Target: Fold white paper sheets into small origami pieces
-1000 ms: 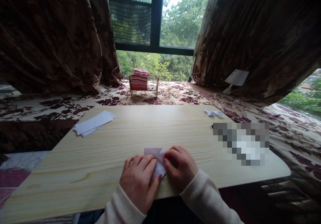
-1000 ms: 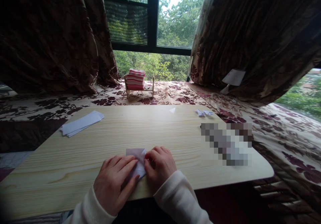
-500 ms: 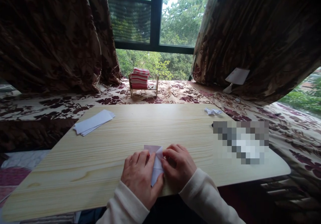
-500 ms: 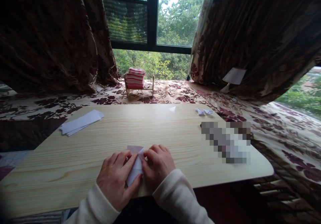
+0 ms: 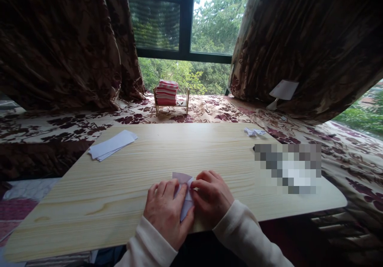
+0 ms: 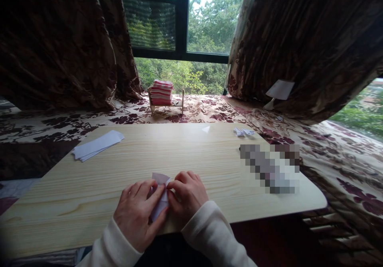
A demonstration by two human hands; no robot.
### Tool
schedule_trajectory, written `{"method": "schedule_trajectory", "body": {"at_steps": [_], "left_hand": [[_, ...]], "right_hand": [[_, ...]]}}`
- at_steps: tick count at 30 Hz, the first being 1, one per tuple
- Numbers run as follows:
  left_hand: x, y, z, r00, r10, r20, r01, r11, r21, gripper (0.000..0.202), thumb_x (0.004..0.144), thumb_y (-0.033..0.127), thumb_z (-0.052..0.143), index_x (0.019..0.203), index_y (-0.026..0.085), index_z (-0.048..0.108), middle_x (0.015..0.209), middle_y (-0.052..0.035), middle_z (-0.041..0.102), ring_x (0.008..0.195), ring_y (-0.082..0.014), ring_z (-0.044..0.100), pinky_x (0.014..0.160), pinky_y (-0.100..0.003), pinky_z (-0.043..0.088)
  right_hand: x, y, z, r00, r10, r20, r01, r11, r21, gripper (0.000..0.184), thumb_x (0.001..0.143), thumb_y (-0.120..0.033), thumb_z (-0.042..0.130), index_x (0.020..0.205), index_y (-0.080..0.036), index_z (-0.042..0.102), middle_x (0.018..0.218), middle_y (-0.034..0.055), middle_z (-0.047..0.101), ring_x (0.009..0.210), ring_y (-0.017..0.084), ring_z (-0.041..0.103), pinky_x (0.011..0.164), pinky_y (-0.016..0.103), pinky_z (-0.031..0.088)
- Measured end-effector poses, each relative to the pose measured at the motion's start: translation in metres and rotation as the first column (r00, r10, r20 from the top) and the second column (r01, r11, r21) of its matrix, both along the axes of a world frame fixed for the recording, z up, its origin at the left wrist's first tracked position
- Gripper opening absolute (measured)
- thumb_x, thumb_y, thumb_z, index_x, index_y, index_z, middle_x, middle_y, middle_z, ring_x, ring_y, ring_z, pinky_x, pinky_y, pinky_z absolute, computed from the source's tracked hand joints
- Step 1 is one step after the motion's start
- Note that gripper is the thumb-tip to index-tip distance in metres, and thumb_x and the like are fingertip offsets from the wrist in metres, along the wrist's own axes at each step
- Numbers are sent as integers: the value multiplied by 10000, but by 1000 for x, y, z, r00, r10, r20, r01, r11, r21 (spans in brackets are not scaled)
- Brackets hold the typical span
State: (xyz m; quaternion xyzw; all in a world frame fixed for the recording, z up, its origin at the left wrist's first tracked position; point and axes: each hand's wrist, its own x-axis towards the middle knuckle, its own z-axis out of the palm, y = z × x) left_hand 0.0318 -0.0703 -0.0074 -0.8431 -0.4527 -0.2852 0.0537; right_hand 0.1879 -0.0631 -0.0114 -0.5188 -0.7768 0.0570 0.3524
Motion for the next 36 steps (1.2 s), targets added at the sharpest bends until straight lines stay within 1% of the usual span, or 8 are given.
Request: {"method": "schedule_trajectory", "body": {"at_steps": [7,10,13,16,26,28,31,36], "left_hand": [[0,-2,3,1000,-9,-15,9,1000,13,319,702,365,491,957,221,615,922,-91,566,867,-254,476,818,-460,318],[1,-2,3,1000,-8,-14,8,1000,13,323,691,357,486,953,217,613,904,-91,565,853,-257,474,825,-471,312],[2,-2,3,1000,0,-19,0,1000,-7,304,690,343,479,921,198,614,898,-89,564,854,-255,474,843,-474,305],[3,-3,4,1000,3,-20,-3,1000,-20,294,687,335,478,903,186,611,900,-86,562,861,-251,473,858,-479,300],[3,-5,9,1000,20,-18,-21,998,-66,315,688,324,473,937,178,598,917,-67,576,876,-238,483,894,-474,287],[4,-5,8,1000,21,-16,-22,998,-65,317,689,319,474,945,182,597,915,-65,580,878,-239,485,901,-479,279],[4,-4,7,1000,26,-13,-27,998,-60,343,683,327,485,960,158,594,926,-75,583,884,-243,486,904,-484,275],[4,-3,4,1000,28,-6,-28,998,-52,384,665,330,511,992,141,580,933,-74,582,880,-243,487,910,-494,267]], "right_hand": [[1,2,0,997,-5,-82,5,1000,2,95,726,-206,530,701,-194,621,709,34,548,698,154,473,672,294,388],[1,2,1,995,21,-94,-21,1000,0,94,724,-210,541,731,-194,633,719,35,553,698,154,479,675,299,396],[1,1,1,995,57,-87,-57,998,9,114,726,-219,546,772,-206,649,734,37,556,708,158,484,686,308,401],[1,1,0,995,69,-71,-67,997,22,128,722,-215,545,791,-210,654,740,39,555,720,163,483,689,316,405],[3,-2,3,996,86,36,-86,996,10,149,723,-233,544,819,-207,655,747,47,556,735,171,468,689,325,397],[2,-1,3,996,79,43,-79,997,-1,173,719,-249,546,852,-192,641,770,54,564,747,177,470,697,330,398],[2,1,3,997,70,41,-70,998,-8,219,720,-248,535,903,-171,625,791,68,572,753,184,472,700,337,396],[3,4,0,996,83,14,-83,997,-9,222,724,-241,538,921,-216,637,777,50,565,741,175,470,707,333,388]]}}
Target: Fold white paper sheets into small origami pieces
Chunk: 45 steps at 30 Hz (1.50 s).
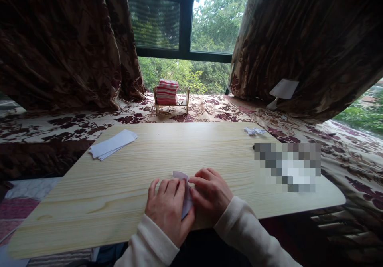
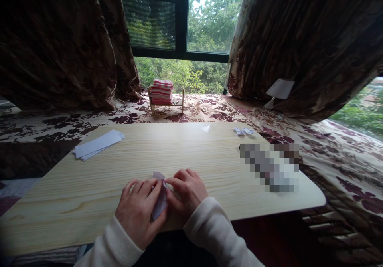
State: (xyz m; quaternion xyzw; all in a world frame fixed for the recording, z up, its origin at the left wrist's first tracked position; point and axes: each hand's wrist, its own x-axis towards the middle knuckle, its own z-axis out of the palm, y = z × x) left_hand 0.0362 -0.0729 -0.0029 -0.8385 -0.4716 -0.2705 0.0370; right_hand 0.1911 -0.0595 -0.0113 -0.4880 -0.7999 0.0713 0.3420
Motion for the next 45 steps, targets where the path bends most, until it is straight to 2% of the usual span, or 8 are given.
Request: {"method": "schedule_trajectory", "body": {"at_steps": [10,17,22,26,29,35,40,45], "left_hand": [[2,3,3,999,31,-15,-32,998,-47,335,649,346,535,917,159,612,876,-68,567,853,-253,474,899,-495,275],[0,0,3,1000,12,-25,-13,998,-59,466,690,367,515,1115,178,539,897,-70,561,876,-250,480,909,-501,265],[-2,-8,1,1000,2,26,-1,999,-34,370,709,357,493,1026,190,582,971,-74,565,923,-248,479,929,-504,240],[-2,-10,4,1000,8,22,-7,999,-49,338,699,368,499,986,218,592,961,-62,566,916,-245,483,921,-511,245],[-1,-9,5,1000,6,10,-5,999,-49,330,691,373,499,953,198,598,946,-66,569,904,-245,484,925,-510,245],[0,-8,3,1000,3,28,-2,999,-36,373,682,365,510,996,176,583,936,-72,575,899,-244,485,935,-511,231],[1,-7,4,1000,5,18,-4,999,-51,394,684,366,502,1018,171,575,936,-74,575,898,-246,484,943,-514,219],[3,-7,6,1000,19,-10,-20,997,-77,366,673,377,512,978,194,595,914,-67,577,900,-252,486,947,-519,211]], "right_hand": [[1,1,6,999,13,-32,-14,1000,-25,221,726,-245,527,899,-235,665,744,46,558,715,172,469,683,334,394],[4,-3,5,999,4,-44,-5,1000,-29,206,735,-233,524,891,-233,658,760,40,556,724,167,471,692,332,392],[4,-5,4,999,-17,-46,16,1000,-26,182,723,-214,522,830,-222,669,729,37,548,714,165,466,681,325,385],[5,-5,4,998,9,-60,-10,1000,-26,219,704,-185,518,853,-235,670,727,29,543,703,158,462,678,318,382],[5,-4,4,998,27,-56,-29,999,-34,233,699,-174,512,856,-242,671,735,27,538,706,156,458,679,316,379],[3,-5,6,999,32,-1,-32,999,-27,213,713,-169,495,821,-234,668,729,28,524,707,157,442,679,312,369],[4,-6,8,993,39,111,-39,999,-4,154,722,-184,488,653,-205,623,723,27,496,717,153,412,685,301,350],[8,-5,6,984,61,165,-62,998,1,119,712,-210,507,679,-210,621,734,27,488,721,156,396,670,306,334]]}}
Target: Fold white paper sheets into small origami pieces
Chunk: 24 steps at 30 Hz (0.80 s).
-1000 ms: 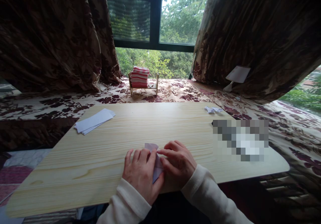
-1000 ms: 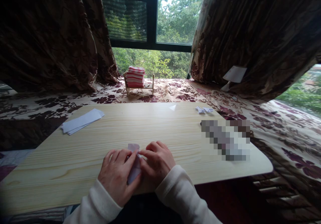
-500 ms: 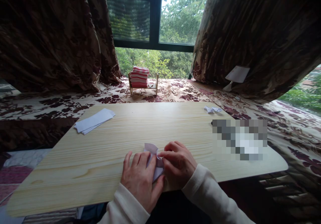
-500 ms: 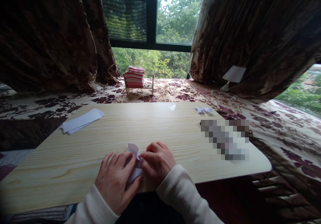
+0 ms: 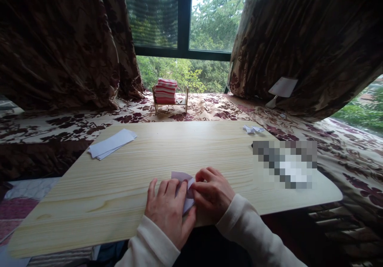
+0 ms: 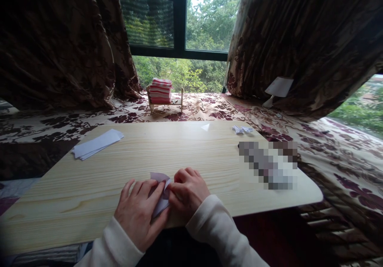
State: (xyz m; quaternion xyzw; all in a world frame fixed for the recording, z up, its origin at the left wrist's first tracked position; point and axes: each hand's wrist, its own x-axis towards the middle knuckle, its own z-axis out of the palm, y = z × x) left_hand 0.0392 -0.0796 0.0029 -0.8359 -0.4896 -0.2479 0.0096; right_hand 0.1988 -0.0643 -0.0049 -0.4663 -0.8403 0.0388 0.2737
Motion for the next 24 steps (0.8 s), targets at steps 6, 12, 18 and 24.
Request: {"method": "schedule_trajectory", "body": {"at_steps": [6,12,18,24], "left_hand": [[-3,-4,-4,1000,-28,7,28,998,57,374,700,378,491,1011,191,583,977,-85,578,920,-251,486,953,-524,201],[-4,-5,-2,999,-30,-34,31,998,50,394,708,385,489,1068,244,563,987,-80,579,929,-260,487,940,-531,213],[-11,-12,3,996,-85,14,84,995,54,324,722,349,494,1003,222,593,990,-76,591,930,-251,494,934,-507,235],[-36,19,7,1000,-1,30,-5,982,191,238,739,288,494,914,194,626,962,-72,603,920,-238,514,852,-437,348]], "right_hand": [[0,-1,1,1000,-3,17,3,1000,22,120,705,-207,515,626,-196,605,727,25,478,718,151,391,673,305,321],[1,-1,2,997,15,70,-20,998,66,97,690,-219,526,627,-193,594,751,26,493,734,152,398,668,300,303],[2,-2,3,996,6,92,-11,998,56,90,690,-214,532,704,-211,620,741,26,486,736,156,395,658,298,295],[3,-2,2,997,21,72,-24,999,41,135,711,-225,525,785,-236,638,755,29,490,742,161,400,671,303,303]]}}
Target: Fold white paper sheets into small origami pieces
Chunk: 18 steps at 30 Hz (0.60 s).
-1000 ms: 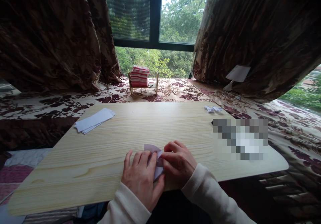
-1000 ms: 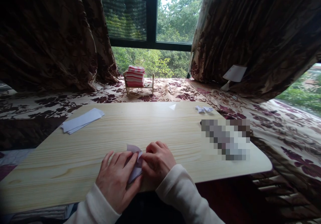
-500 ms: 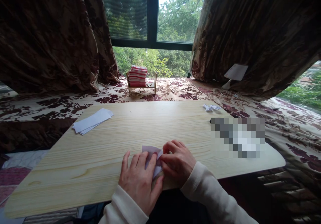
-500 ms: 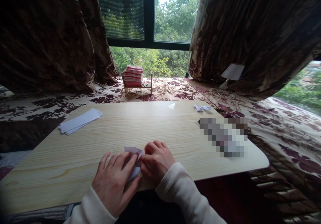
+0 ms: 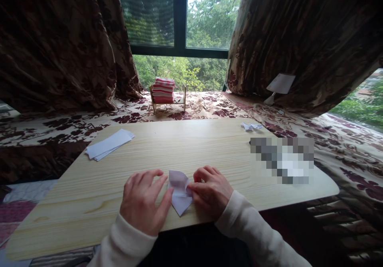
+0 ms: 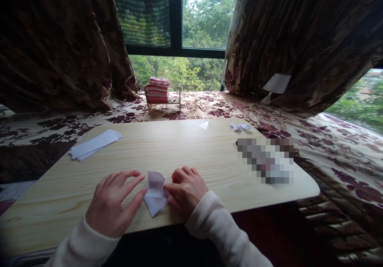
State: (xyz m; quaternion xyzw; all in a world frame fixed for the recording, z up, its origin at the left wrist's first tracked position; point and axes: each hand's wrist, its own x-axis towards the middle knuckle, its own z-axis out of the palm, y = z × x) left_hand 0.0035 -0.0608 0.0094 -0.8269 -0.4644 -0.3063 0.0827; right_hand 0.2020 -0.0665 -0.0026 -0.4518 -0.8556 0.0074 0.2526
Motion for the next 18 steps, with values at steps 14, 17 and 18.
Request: {"method": "schedule_trajectory", "body": {"at_steps": [14,17,18], "left_hand": [[7,31,-13,976,-58,208,109,965,-240,139,720,234,482,660,220,606,797,-13,633,871,-193,516,793,-366,380],[4,26,-12,981,-70,183,108,972,-209,129,716,255,494,672,223,611,784,-16,628,856,-198,513,788,-370,365],[4,24,-12,983,-65,171,99,976,-194,122,707,259,502,655,221,605,774,-17,625,843,-198,512,783,-370,360]], "right_hand": [[1,0,0,1000,-10,-25,10,1000,-25,100,711,-230,528,673,-209,618,756,28,497,739,158,403,661,302,316],[1,0,-1,999,-18,-28,17,1000,-23,102,711,-229,527,669,-207,617,757,29,498,744,159,401,659,302,317],[0,0,-1,999,-18,-28,18,1000,-20,99,708,-227,529,664,-205,615,755,29,497,743,159,399,657,302,318]]}}
